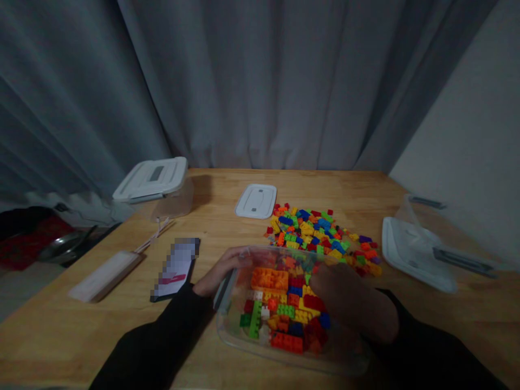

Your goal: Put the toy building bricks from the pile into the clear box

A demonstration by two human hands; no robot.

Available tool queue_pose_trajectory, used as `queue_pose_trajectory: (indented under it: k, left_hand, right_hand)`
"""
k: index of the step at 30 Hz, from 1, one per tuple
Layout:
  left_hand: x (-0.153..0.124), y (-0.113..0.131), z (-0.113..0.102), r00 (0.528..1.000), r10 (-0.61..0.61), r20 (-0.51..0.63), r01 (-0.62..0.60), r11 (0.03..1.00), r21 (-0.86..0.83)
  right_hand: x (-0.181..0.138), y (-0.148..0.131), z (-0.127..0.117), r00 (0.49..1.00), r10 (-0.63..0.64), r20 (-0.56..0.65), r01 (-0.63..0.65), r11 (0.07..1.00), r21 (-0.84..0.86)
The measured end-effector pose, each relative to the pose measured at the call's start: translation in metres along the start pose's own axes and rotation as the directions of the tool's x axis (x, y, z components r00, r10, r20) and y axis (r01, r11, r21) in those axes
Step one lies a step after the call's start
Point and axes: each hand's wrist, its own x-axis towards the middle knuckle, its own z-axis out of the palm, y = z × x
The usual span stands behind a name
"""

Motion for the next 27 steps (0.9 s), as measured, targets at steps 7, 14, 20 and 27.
queue_pose_trajectory:
  k: [7, 14, 20, 27]
  left_hand:
    - [0.001, 0.000, 0.003, 1.000, -0.016, 0.013, 0.016, 0.998, -0.060]
    - [0.000, -0.002, 0.002, 0.999, -0.030, 0.023, 0.031, 0.997, -0.065]
    - [0.001, -0.002, 0.002, 0.999, -0.016, 0.031, 0.018, 0.998, -0.055]
    - [0.000, 0.000, 0.003, 0.999, -0.024, 0.033, 0.026, 0.997, -0.069]
  right_hand:
    - [0.001, -0.002, -0.002, 1.000, 0.025, 0.013, -0.026, 0.999, 0.029]
    - [-0.001, 0.013, 0.000, 0.997, 0.046, -0.055, -0.042, 0.996, 0.073]
    - [-0.003, 0.016, -0.002, 1.000, 0.006, 0.002, -0.006, 0.997, 0.074]
    - [-0.003, 0.013, 0.003, 0.999, -0.029, -0.046, 0.032, 0.997, 0.071]
